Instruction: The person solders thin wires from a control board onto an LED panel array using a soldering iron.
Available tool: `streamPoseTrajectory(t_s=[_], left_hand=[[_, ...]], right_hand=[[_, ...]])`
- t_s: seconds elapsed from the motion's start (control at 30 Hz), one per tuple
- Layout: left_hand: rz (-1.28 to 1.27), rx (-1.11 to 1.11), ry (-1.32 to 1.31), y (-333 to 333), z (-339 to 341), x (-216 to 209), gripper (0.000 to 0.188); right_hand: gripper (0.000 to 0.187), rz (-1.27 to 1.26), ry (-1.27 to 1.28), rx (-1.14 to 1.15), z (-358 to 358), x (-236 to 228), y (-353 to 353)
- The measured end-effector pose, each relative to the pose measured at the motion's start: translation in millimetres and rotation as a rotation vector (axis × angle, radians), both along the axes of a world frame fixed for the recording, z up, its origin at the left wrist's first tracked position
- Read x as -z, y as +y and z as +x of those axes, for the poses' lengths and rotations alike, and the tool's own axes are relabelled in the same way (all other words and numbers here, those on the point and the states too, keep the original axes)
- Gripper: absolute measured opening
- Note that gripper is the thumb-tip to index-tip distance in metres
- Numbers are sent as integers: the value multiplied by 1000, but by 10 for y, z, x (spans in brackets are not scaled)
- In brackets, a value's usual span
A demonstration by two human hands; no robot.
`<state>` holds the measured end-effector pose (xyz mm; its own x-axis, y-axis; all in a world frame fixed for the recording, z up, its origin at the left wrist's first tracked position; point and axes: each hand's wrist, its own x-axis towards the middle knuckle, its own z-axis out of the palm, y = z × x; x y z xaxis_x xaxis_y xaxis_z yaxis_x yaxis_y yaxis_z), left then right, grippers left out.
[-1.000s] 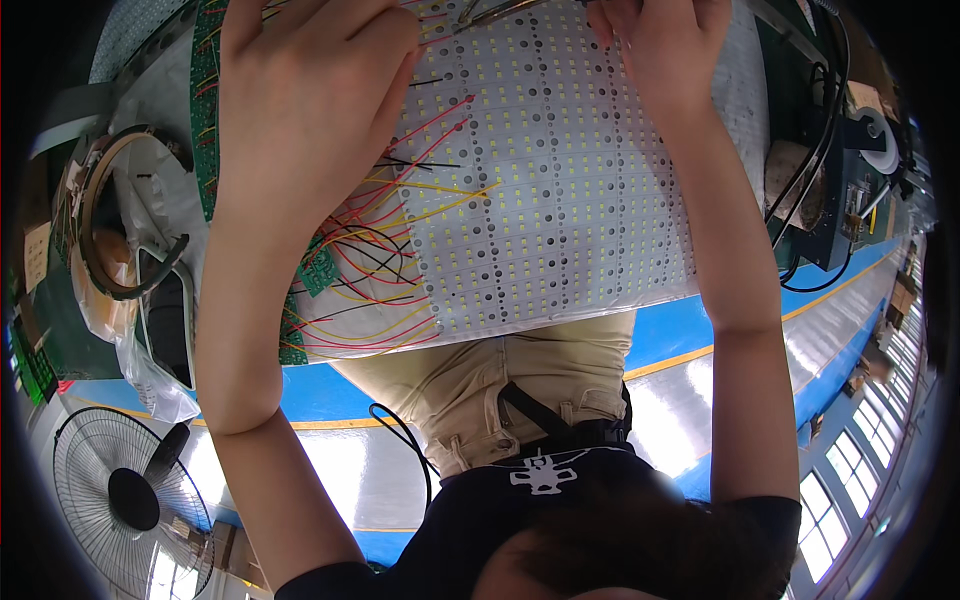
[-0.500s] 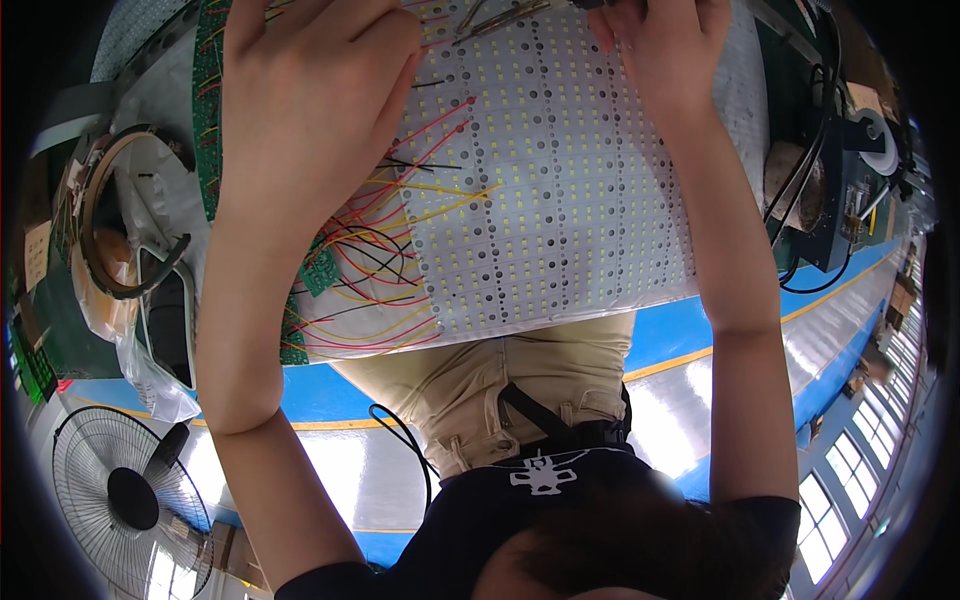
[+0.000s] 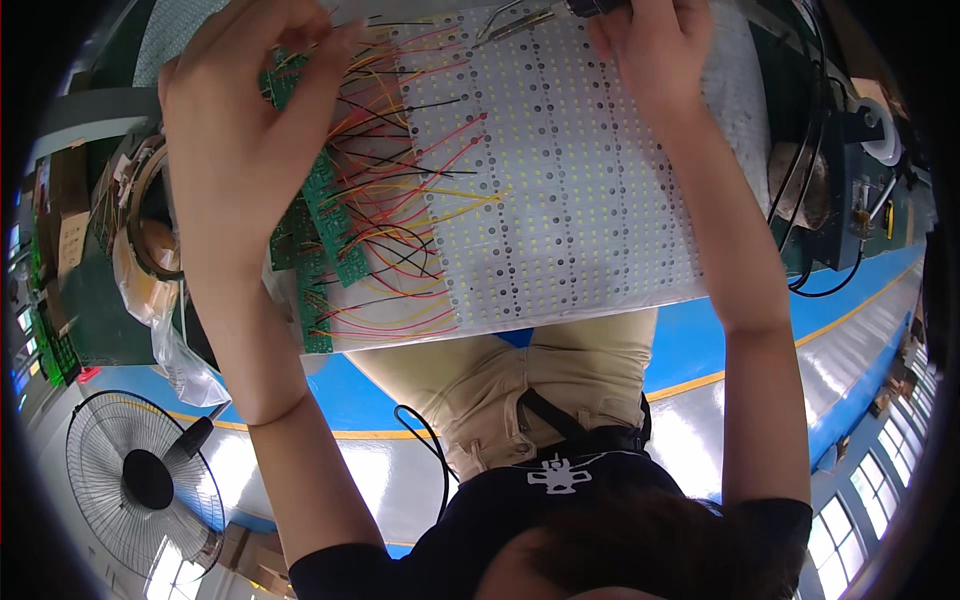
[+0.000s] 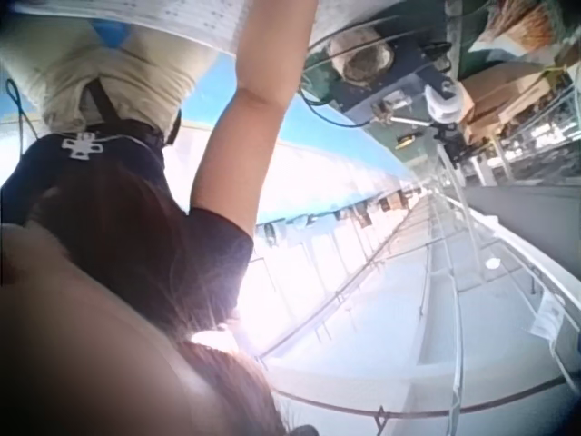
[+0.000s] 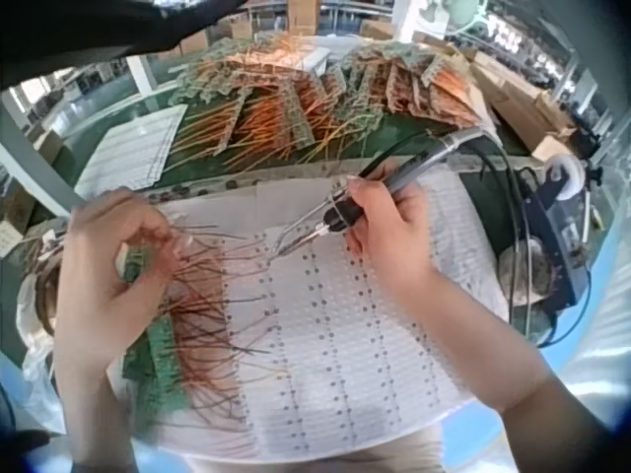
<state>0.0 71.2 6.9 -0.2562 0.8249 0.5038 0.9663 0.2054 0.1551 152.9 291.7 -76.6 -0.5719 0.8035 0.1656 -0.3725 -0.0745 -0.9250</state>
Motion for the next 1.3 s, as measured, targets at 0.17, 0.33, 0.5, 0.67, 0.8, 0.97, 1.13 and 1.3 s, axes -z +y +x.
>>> streamPoseTrajectory(t_s=[0.17, 0.33, 0.5, 0.67, 0.8, 0.97, 1.13, 1.3], left_hand=[[-277, -303, -139, -468, -214, 89, 29], [-268, -321, -190, -568, -242, 270, 31], [-197, -250, -87, -510, -222, 228, 29], [-74, -159, -207, -406, -351, 59, 33], [-64, -166, -228, -241, -581, 130, 36], [-238, -294, -136, -271, -655, 232, 36], [-131, -287, 21, -210, -427, 82, 27], [-147, 212, -199, -19, -313, -188, 9]], right_hand=[[22, -20, -26, 13, -62, 8, -28], [20, -44, -70, 45, -105, -6, -75], [20, -57, -28, -43, -103, 15, -43], [19, -44, -13, -57, -128, 73, -23], [18, -54, -18, -50, -164, 106, -18], [19, -54, -9, -42, -152, 129, -8], [18, -130, 20, -29, -142, 66, -42], [19, -250, -20, 50, -90, -58, -71]])
